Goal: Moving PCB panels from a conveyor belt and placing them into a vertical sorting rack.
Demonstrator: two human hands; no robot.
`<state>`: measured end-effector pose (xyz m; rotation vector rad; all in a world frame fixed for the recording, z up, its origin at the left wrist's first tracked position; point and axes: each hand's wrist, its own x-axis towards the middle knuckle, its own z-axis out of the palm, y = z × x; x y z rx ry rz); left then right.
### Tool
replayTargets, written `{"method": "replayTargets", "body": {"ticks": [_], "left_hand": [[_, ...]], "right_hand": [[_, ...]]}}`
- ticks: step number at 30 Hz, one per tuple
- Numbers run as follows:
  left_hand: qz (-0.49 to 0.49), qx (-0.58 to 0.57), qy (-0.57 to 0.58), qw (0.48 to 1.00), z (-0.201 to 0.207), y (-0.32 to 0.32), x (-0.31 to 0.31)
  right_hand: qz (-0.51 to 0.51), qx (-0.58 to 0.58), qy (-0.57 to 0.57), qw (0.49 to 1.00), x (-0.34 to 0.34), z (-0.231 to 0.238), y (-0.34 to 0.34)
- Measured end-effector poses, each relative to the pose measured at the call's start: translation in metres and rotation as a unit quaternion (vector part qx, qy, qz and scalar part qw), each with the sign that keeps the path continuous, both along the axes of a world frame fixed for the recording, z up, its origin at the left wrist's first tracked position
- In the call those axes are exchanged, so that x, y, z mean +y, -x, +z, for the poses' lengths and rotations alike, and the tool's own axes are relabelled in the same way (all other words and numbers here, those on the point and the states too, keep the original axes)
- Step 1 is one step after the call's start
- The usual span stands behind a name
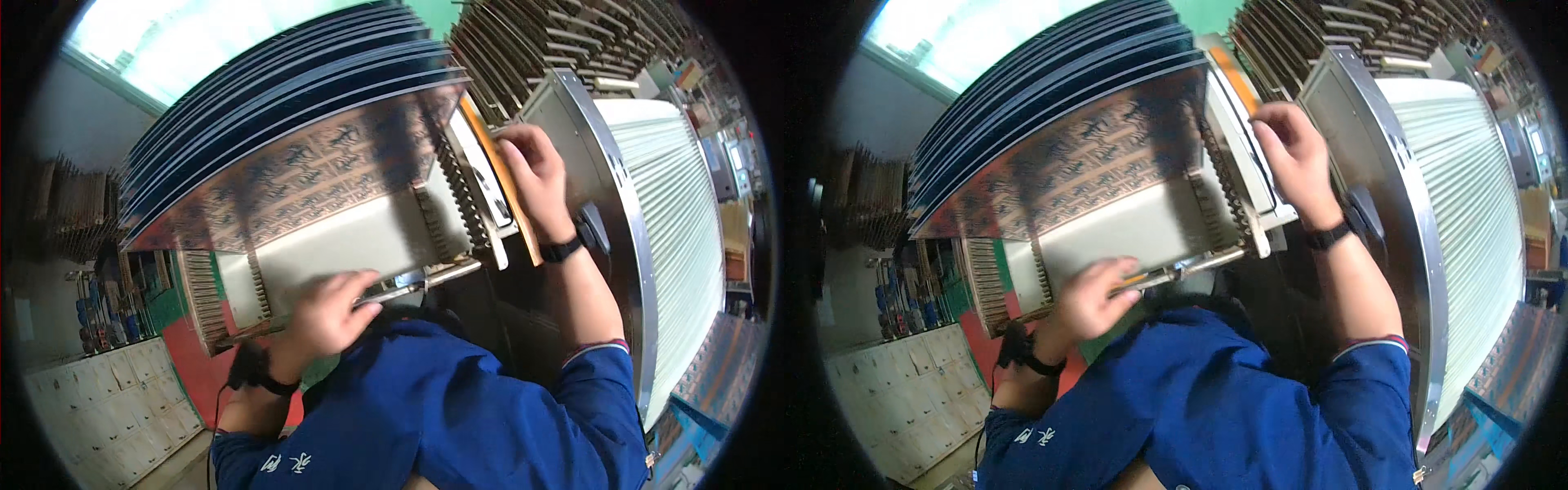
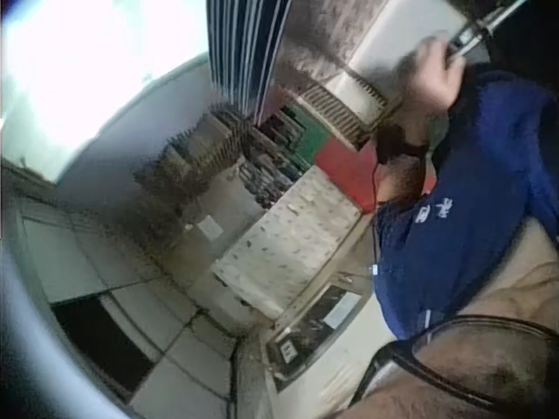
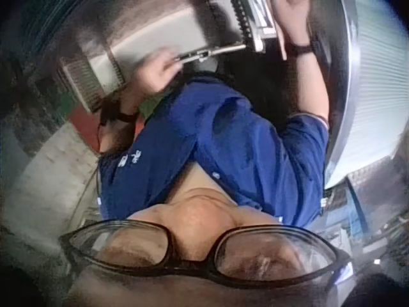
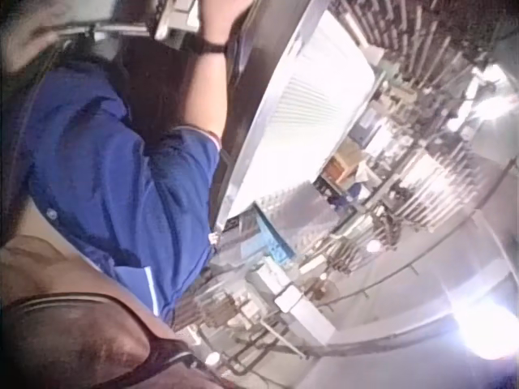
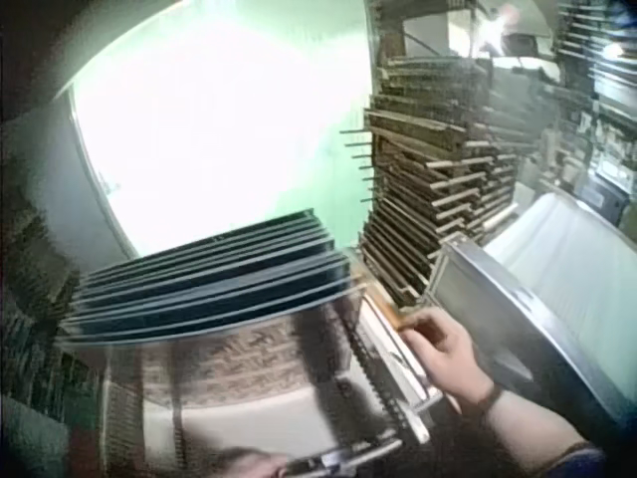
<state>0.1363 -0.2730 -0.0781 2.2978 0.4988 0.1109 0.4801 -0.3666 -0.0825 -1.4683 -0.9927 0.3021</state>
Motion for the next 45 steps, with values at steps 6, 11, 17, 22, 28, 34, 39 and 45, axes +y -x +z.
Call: {"method": "replayTargets", "body": {"ticks": [6,11,17,22,28,34,39,45], "left_hand": [[-0.011,0.048,-0.090,0.995,-0.009,-0.053,-0.039],[0.054,0.062,-0.063,0.995,-0.018,-0.066,-0.048],[0.039,0.112,-0.143,0.983,-0.031,-0.062,-0.046],[0.035,0.088,-0.194,0.976,-0.035,-0.062,-0.048],[0.019,0.092,-0.219,0.971,-0.033,-0.062,-0.047],[0.015,0.114,-0.223,0.968,-0.029,-0.056,-0.045],[0.031,0.169,-0.171,0.970,-0.031,-0.045,-0.010],[-0.083,0.153,-0.285,0.943,-0.031,0.011,0.081]], "right_hand": [[0.175,0.051,0.276,0.944,-0.146,-0.030,-0.006],[0.198,-0.124,0.430,0.872,-0.158,-0.198,0.031],[0.233,-0.230,0.449,0.831,-0.101,-0.305,0.061],[0.274,-0.283,0.422,0.816,-0.080,-0.357,0.050],[0.142,-0.268,0.311,0.901,-0.072,-0.356,0.036],[0.094,-0.145,0.382,0.908,-0.086,-0.306,0.047],[0.207,-0.085,0.356,0.907,-0.139,-0.289,0.056],[0.364,0.124,0.254,0.888,-0.115,-0.164,0.031]]}}
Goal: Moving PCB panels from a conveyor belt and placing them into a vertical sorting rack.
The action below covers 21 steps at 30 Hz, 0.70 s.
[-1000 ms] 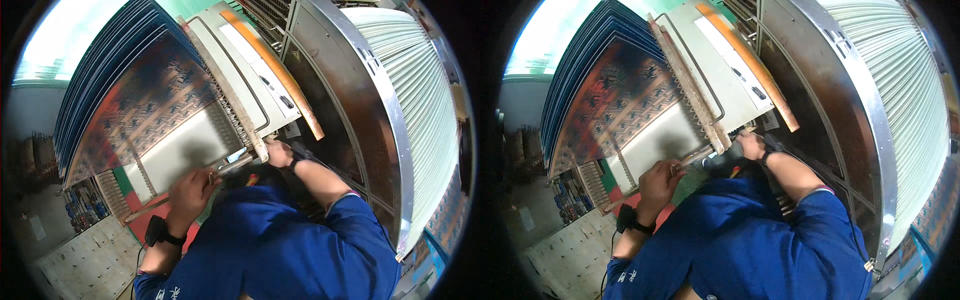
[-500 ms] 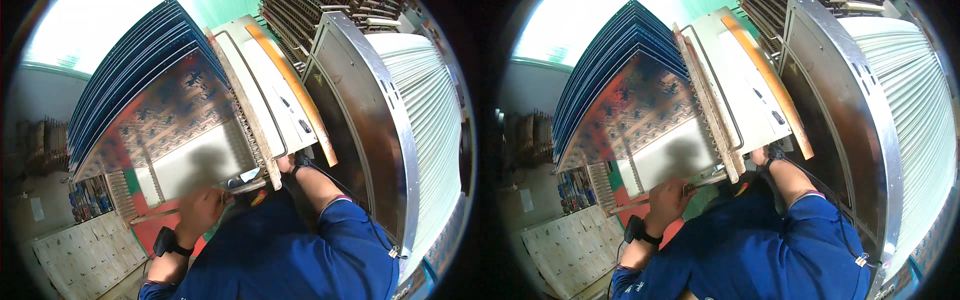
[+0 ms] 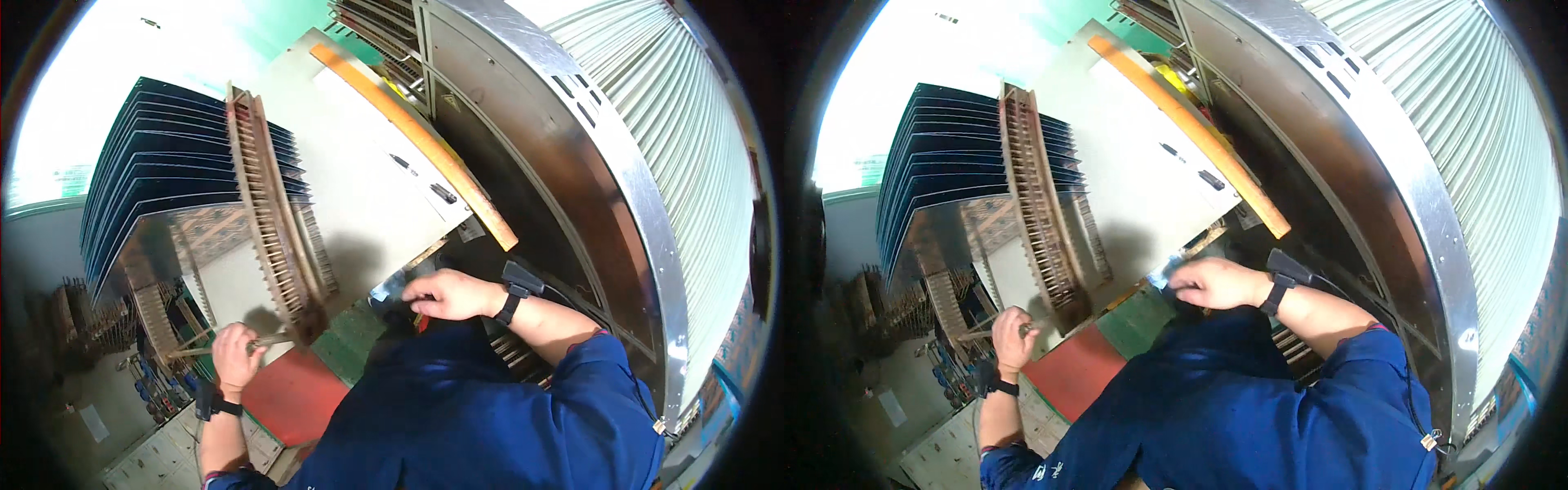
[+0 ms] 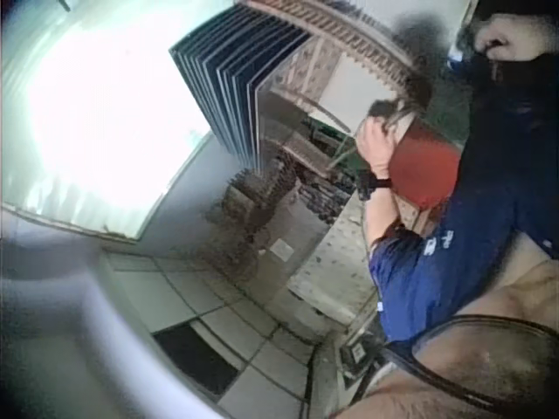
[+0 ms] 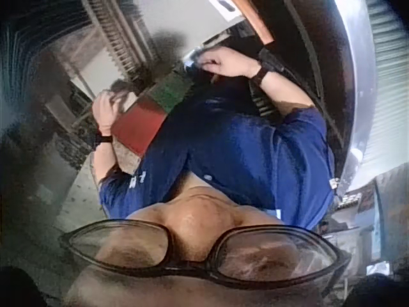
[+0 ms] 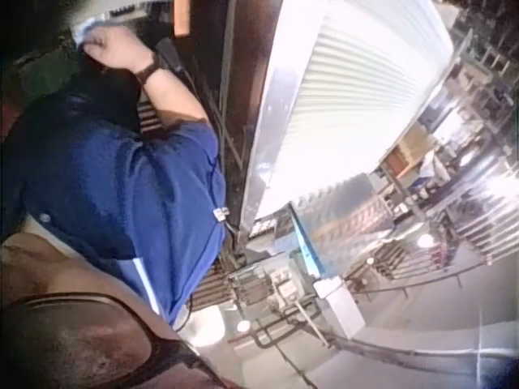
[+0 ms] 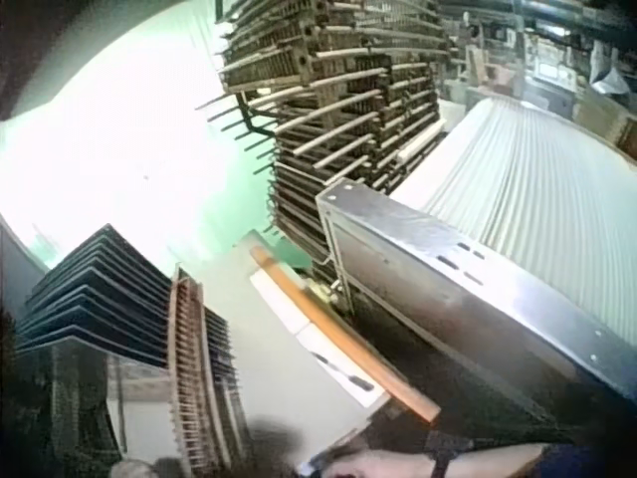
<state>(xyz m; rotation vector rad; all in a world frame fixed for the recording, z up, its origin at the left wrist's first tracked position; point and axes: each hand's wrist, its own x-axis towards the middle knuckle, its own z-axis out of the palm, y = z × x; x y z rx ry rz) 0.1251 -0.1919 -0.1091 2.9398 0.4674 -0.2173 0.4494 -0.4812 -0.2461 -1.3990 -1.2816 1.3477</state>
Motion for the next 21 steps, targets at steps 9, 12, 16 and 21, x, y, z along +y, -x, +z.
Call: {"method": "replayTargets", "body": {"ticks": [9,12,16,21], "left_hand": [[-0.043,-0.027,0.034,0.998,-0.010,0.005,0.020],[-0.029,-0.007,0.040,0.999,-0.008,0.009,0.021],[-0.034,0.003,0.037,0.999,-0.008,0.008,0.022],[-0.028,-0.013,0.039,0.999,-0.014,0.013,0.026]], "right_hand": [[-0.305,0.025,-0.161,0.938,0.144,-0.031,-0.007],[-0.336,-0.022,-0.201,0.920,0.198,-0.034,0.000],[-0.382,-0.038,-0.226,0.895,0.243,-0.051,-0.005],[-0.370,-0.057,-0.215,0.902,0.262,-0.057,-0.009]]}}
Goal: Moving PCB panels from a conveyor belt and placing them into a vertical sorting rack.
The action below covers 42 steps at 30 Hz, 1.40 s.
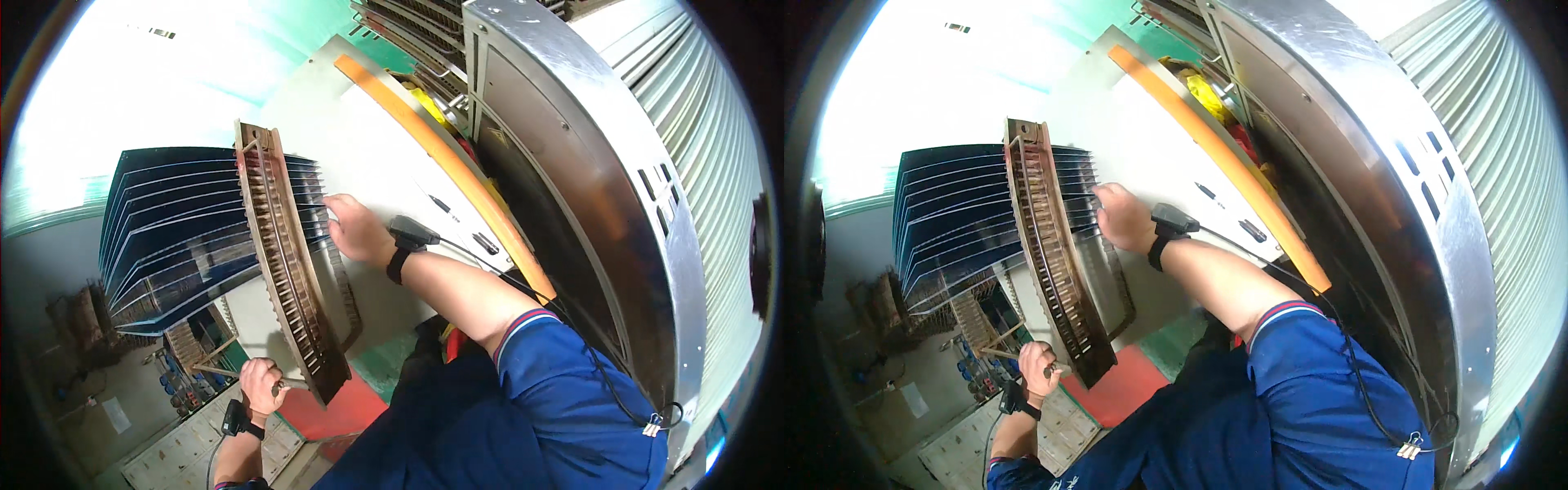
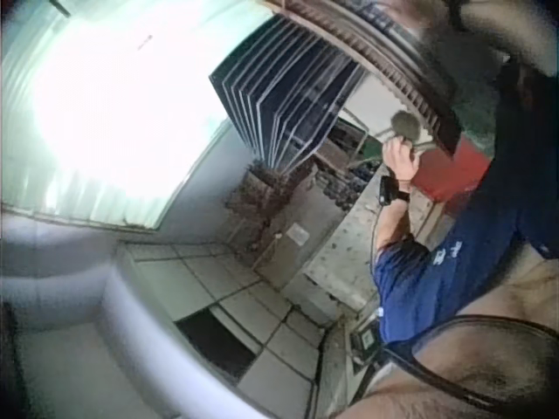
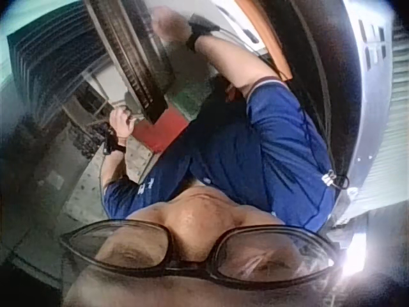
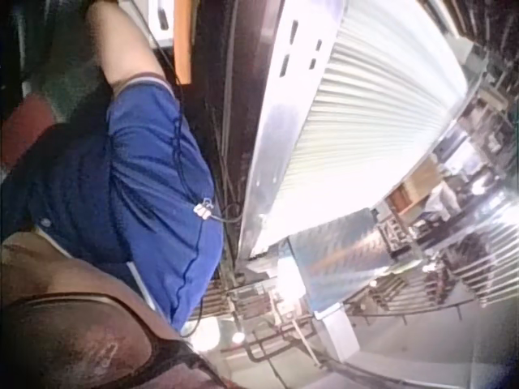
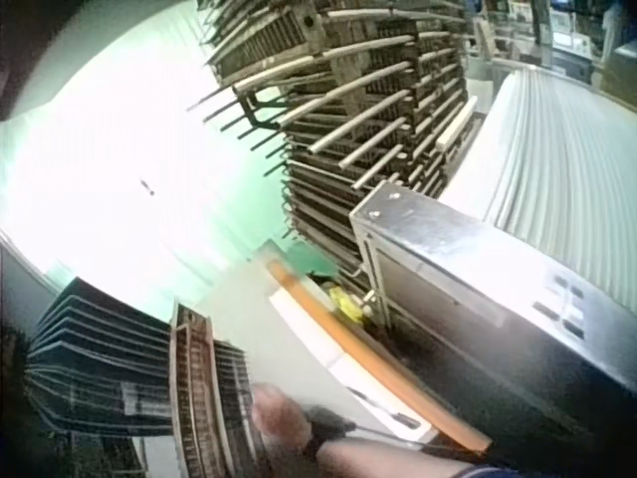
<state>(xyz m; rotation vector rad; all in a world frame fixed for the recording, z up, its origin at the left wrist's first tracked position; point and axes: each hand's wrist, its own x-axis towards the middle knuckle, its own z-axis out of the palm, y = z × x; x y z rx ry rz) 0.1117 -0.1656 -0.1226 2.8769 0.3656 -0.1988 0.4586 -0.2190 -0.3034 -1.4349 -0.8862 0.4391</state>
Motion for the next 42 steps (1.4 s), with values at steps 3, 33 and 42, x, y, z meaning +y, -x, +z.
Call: {"method": "replayTargets", "body": {"ticks": [3,33,42], "left_hand": [[-0.010,0.012,0.009,1.000,0.002,-0.001,0.004],[-0.022,0.028,0.004,0.999,0.007,-0.019,0.004],[-0.024,0.083,0.016,0.996,0.010,-0.015,0.009]], "right_hand": [[-0.014,-0.015,0.003,1.000,0.004,-0.001,0.003],[0.058,-0.164,0.045,0.984,0.024,-0.001,-0.043],[0.127,-0.102,-0.021,0.986,0.018,-0.005,-0.057]]}}
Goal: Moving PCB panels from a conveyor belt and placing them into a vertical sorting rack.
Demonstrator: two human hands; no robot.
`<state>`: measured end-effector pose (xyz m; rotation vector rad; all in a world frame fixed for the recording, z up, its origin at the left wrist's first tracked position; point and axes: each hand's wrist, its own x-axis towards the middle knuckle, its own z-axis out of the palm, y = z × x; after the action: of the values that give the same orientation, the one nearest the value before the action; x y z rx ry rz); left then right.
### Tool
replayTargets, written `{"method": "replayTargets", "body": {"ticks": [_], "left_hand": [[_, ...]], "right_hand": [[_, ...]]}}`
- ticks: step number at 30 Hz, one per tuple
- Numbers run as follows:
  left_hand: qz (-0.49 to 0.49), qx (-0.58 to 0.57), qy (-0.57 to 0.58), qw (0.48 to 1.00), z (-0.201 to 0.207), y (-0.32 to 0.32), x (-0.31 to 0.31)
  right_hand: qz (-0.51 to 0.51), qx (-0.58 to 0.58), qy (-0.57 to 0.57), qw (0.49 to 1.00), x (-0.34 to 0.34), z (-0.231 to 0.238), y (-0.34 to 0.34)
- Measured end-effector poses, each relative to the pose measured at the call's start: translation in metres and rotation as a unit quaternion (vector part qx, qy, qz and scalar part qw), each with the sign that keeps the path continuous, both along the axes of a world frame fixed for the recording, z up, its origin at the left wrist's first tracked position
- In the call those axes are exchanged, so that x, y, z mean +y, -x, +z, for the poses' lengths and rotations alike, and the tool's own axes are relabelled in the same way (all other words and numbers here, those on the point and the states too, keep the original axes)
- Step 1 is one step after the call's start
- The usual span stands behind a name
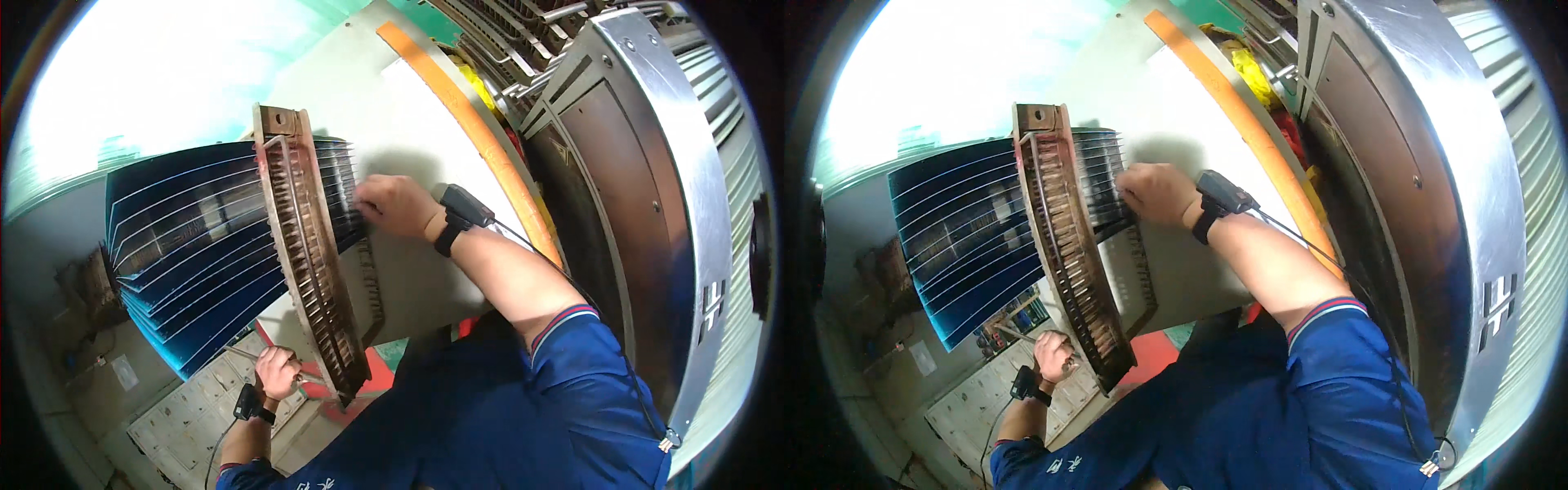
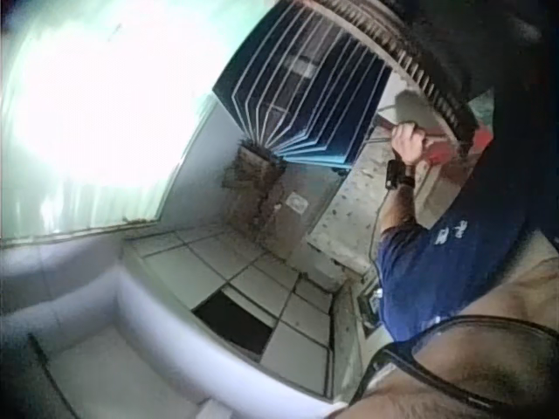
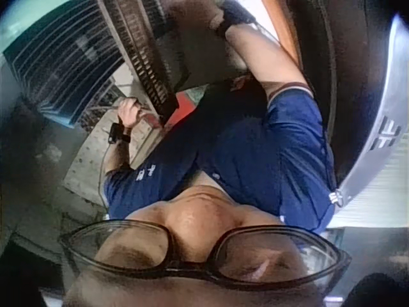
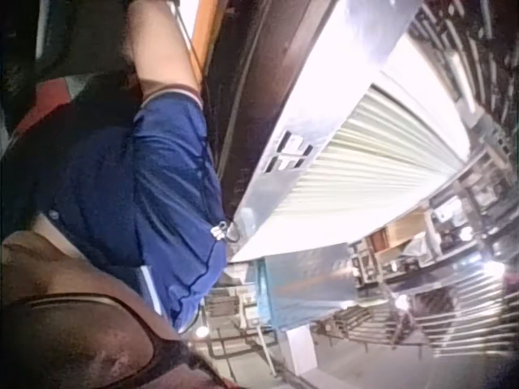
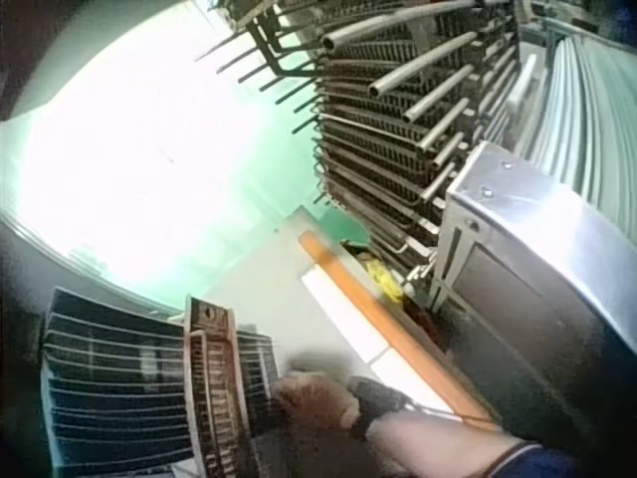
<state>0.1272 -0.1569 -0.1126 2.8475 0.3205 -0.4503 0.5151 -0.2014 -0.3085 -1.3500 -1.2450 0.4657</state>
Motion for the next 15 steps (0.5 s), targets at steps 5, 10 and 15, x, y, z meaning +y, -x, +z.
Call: {"method": "replayTargets", "body": {"ticks": [5,10,15], "left_hand": [[0.006,-0.037,0.001,0.999,-0.009,0.008,-0.002],[0.016,-0.040,0.021,0.999,-0.008,0.008,-0.003],[0.010,-0.036,0.007,0.999,-0.005,0.003,-0.003]], "right_hand": [[0.000,-0.163,0.073,0.984,-0.007,0.000,0.019],[-0.033,-0.135,0.053,0.989,-0.008,0.001,0.023],[-0.051,-0.115,0.059,0.990,-0.007,0.003,0.024]]}}
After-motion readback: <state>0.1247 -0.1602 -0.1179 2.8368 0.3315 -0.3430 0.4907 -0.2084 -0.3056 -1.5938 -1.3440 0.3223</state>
